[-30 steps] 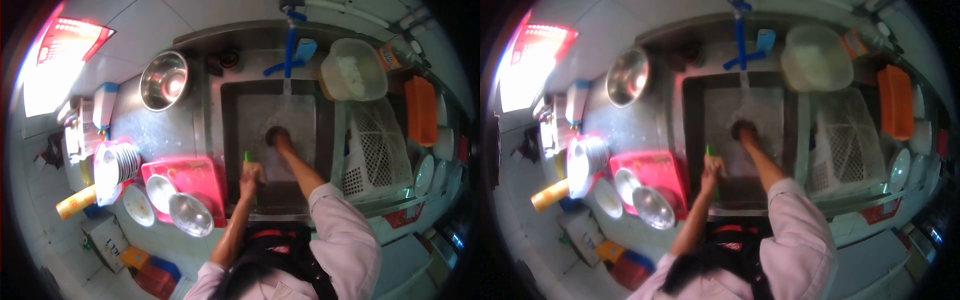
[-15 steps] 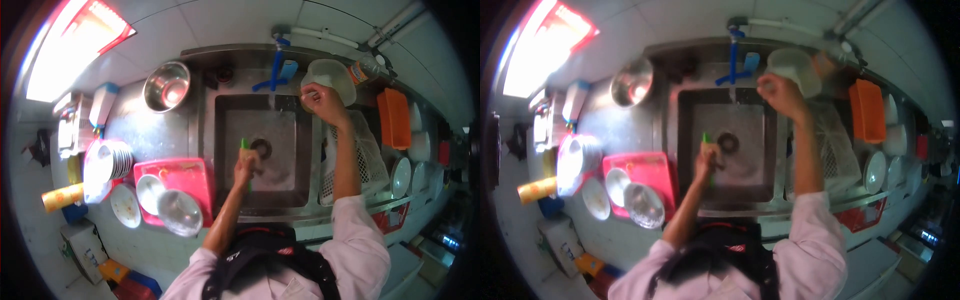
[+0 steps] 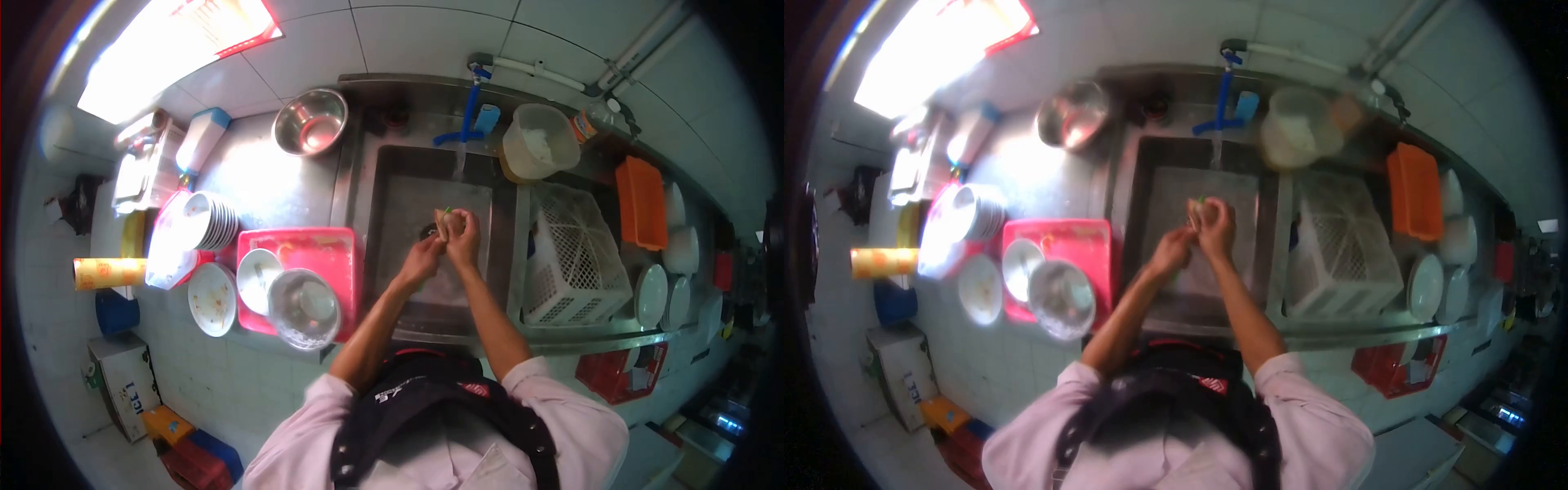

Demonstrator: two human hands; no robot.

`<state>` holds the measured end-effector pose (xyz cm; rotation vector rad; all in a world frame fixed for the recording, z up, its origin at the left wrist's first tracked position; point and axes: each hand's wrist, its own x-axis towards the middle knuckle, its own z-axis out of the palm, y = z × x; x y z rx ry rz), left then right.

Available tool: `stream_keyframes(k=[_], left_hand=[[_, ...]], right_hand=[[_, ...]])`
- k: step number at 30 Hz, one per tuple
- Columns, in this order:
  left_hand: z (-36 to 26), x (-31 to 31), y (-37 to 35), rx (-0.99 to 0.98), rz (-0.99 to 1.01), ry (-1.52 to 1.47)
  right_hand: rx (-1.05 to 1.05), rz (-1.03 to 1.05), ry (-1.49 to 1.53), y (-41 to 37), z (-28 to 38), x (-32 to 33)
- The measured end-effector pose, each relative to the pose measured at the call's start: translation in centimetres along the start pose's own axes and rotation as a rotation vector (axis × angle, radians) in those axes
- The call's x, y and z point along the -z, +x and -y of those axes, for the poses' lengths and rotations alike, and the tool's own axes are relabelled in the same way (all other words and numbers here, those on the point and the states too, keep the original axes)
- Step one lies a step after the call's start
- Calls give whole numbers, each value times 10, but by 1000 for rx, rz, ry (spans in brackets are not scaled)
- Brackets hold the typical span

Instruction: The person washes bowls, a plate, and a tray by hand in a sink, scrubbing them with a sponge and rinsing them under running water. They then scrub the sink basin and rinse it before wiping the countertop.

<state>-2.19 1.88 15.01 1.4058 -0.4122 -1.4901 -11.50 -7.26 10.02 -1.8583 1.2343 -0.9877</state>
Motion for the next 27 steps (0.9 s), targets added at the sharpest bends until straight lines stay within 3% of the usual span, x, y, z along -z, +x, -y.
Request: stream_keyframes(k=[1, 3, 5, 8, 11, 13, 14, 16, 18, 20, 22, 24, 26, 27], left_hand=[[-5, -3, -7, -35, 28, 128], [1, -7, -13, -70, 61, 258], [19, -4, -6, -325, -64, 341], [8, -2, -19, -431, -48, 494], [8, 1, -26, -265, 12, 373], [2, -2, -34, -330, -51, 352], [-2, -3, -36, -392, -119, 325], [8, 4, -23, -375, -102, 366], [15, 6, -25, -334, -95, 398], [-7, 4, -36, -149, 8, 454], [47, 24, 15, -605, 187, 898], [72, 14, 26, -777, -81, 813], [30, 5, -3, -462, 61, 1073], [40, 6, 8, -541, -14, 1032]], right_hand=[[25, -133, -14, 0, 4, -1], [9, -149, -87, 2, 17, 6], [-10, -167, -154, 2, 29, 11], [-14, -147, -215, 6, 32, 14], [-143, -83, -222, 20, 28, 25], [-908, 319, 641, 28, 56, 45], [-902, 315, 646, 17, 61, 43], [-773, 253, 1414, -13, 73, 31], [-808, 174, 1420, -25, 83, 30], [-833, 106, 1433, -27, 71, 21], [-790, 152, 992, -25, 8, -6], [-738, 97, 967, -19, -16, -23], [-758, 25, 909, -14, 11, -15], [-715, 67, 985, -14, 15, -13]])
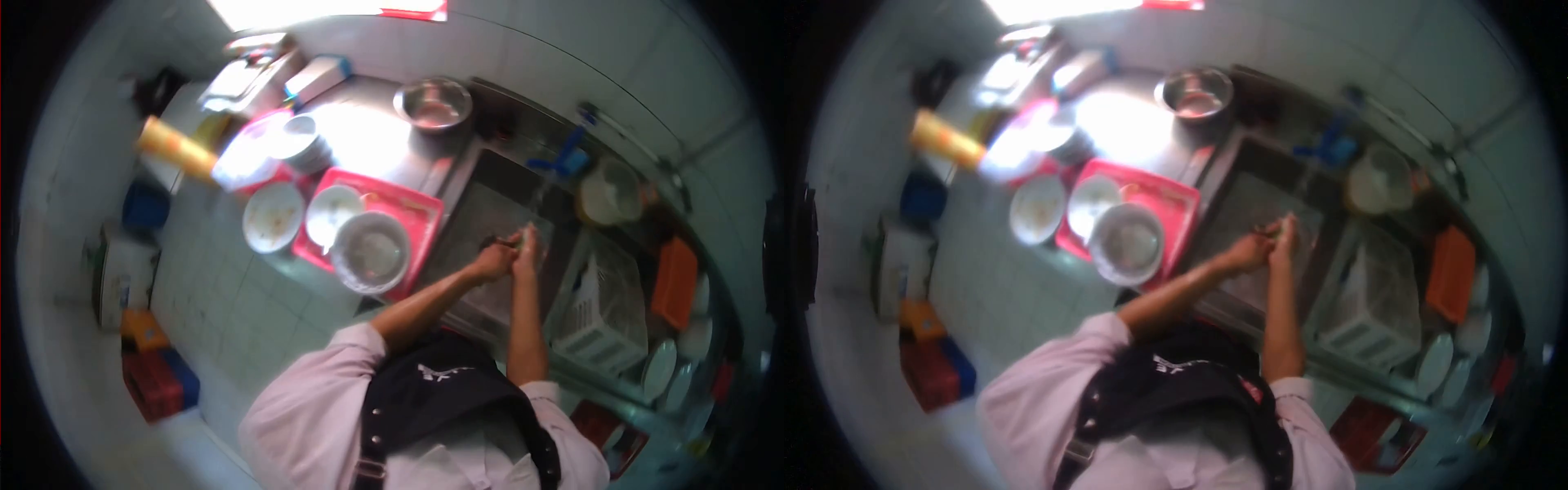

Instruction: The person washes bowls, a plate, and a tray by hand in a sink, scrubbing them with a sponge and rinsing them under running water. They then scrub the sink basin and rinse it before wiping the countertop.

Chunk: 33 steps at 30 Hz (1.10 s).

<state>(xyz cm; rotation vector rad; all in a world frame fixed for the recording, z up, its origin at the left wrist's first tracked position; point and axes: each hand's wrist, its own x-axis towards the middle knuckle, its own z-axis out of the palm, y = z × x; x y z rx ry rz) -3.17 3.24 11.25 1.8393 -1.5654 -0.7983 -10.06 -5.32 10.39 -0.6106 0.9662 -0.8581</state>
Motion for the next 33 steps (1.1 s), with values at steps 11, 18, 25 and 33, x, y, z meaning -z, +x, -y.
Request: stream_keyframes(k=[11, 18, 25, 33], left_hand=[[4, 0, -7, 68, -29, 0], [-21, 6, -20, 94, -671, -108], [-20, 55, -22, 108, -315, -45], [-6, 44, 19, 202, -69, -738]], right_hand=[[104, 223, 168, 15, 7, 8], [-154, 311, 103, -39, -4, -5], [159, 110, -424, -14, -15, 29], [556, 297, -630, -46, -23, 8]])
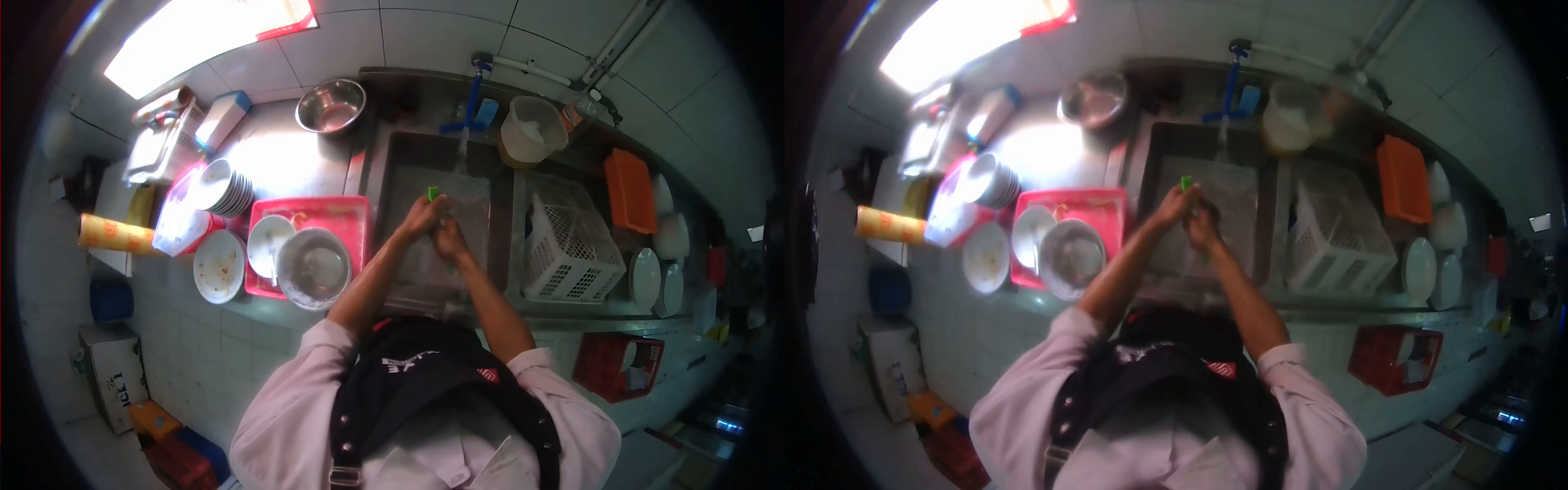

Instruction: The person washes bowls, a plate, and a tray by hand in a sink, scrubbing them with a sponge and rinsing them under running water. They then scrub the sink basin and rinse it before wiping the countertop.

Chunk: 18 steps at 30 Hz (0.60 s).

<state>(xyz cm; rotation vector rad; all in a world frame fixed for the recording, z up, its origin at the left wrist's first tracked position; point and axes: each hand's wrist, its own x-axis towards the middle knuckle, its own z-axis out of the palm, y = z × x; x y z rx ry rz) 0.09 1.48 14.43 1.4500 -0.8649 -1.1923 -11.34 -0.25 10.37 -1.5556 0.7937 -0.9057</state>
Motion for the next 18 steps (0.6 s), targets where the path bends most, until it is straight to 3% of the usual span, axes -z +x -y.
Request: stream_keyframes(k=[2, 3, 5, 6, 8, 9, 11, 12, 14, 18], left_hand=[[22, -6, 12, -46, -78, 4], [39, -6, 22, -40, -70, 3], [66, -6, 41, -48, -246, -104], [61, -8, 39, -43, -237, -104], [43, -10, 33, 22, -410, -82], [61, -7, 47, 30, -404, -85], [117, -1, 82, 29, -747, 21], [105, -3, 79, 34, -742, 23], [58, -7, 71, 414, -999, -735], [84, 0, 87, 448, -892, -849]], right_hand=[[-463, 185, 262, -6, 3, 12], [-469, 177, 262, -11, 1, 16], [-265, 262, -150, -21, -4, 22], [-272, 254, -151, -26, -6, 24], [-186, 285, -382, -36, -10, 31], [-196, 283, -384, -36, -4, 34], [-366, 371, -734, -34, 27, 41], [-373, 370, -733, -36, 39, 44], [-401, 393, -862, -40, 55, 55], [-292, 181, -712, -58, -27, 89]])
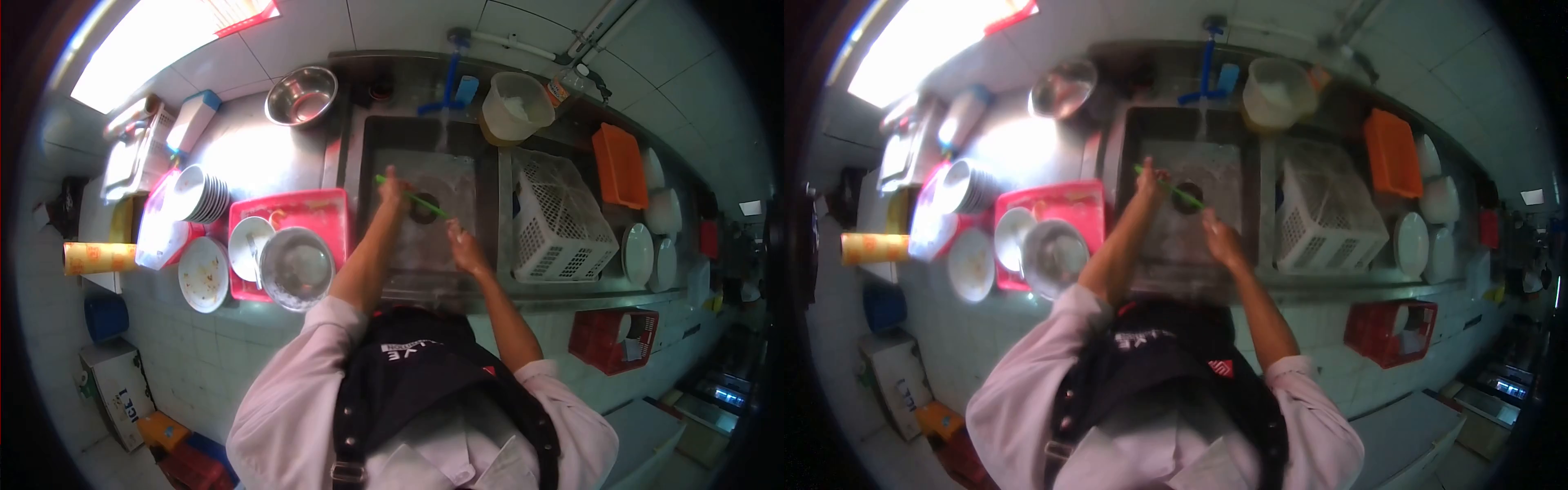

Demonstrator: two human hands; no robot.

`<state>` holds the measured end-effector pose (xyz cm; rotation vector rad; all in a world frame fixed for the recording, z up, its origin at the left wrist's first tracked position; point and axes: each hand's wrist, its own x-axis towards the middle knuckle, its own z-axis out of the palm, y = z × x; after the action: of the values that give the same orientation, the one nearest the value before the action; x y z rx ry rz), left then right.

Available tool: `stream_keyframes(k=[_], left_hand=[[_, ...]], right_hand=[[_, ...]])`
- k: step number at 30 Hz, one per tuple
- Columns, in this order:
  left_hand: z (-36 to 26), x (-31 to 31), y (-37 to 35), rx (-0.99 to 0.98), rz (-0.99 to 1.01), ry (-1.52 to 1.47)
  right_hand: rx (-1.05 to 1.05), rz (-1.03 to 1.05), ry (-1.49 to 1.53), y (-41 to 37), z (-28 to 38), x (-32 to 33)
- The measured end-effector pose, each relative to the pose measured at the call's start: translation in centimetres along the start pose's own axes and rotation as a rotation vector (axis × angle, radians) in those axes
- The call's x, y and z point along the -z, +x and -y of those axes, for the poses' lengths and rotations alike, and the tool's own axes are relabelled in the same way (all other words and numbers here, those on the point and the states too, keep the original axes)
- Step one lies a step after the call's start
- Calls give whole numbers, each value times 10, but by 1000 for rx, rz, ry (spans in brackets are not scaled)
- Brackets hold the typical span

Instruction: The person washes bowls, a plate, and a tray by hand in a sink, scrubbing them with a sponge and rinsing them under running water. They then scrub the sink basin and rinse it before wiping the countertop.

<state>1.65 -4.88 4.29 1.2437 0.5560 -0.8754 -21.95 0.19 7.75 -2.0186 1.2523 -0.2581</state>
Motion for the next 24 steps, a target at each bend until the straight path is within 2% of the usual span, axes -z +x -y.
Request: stream_keyframes(k=[2, 3, 5, 6, 8, 9, 11, 12, 13, 14, 15, 16, 17, 19, 20, 21, 24], left_hand=[[26, -7, 5, 96, 139, 70], [42, 0, 23, 94, 136, 65], [71, 20, 60, 51, 439, 599], [71, 30, 50, 50, 426, 589], [58, 50, 5, -100, 474, 761], [47, 61, -14, -102, 447, 747], [16, 80, -56, -265, 645, 832], [-6, 89, -86, -269, 609, 820], [-32, 95, -122, -443, 605, 880], [-58, 102, -151, -618, 590, 944], [-83, 112, -175, -619, 539, 936], [-108, 125, -195, -780, 490, 955], [-125, 140, -206, -941, 447, 977], [-153, 175, -207, -1169, 151, 986], [-161, 199, -199, -1210, -22, 1015], [-170, 221, -192, -1245, -191, 1040], [-166, 289, -182, -1148, -635, 1096]], right_hand=[[-98, 82, 428, 10, -19, -3], [-94, 87, 425, 11, -22, -5], [-149, 96, 448, 14, -24, -7], [-144, 111, 445, 11, -27, -7], [-92, 131, 326, 6, -38, -3], [-80, 159, 324, 4, -51, -7], [-82, 94, 423, 3, -83, -20], [-200, 131, 511, -1, -79, -13], [-319, 173, 593, -5, -68, -3], [-302, 221, 587, -6, -58, 1], [-294, 139, 687, -9, -45, 4], [-294, 54, 790, -12, -31, 6], [-288, 92, 788, -17, -11, 14], [-504, 165, 869, -21, 23, 28], [-388, 184, 838, -11, -7, 14], [-382, 191, 837, -9, -3, 13], [-394, 177, 866, -4, 8, 11]])
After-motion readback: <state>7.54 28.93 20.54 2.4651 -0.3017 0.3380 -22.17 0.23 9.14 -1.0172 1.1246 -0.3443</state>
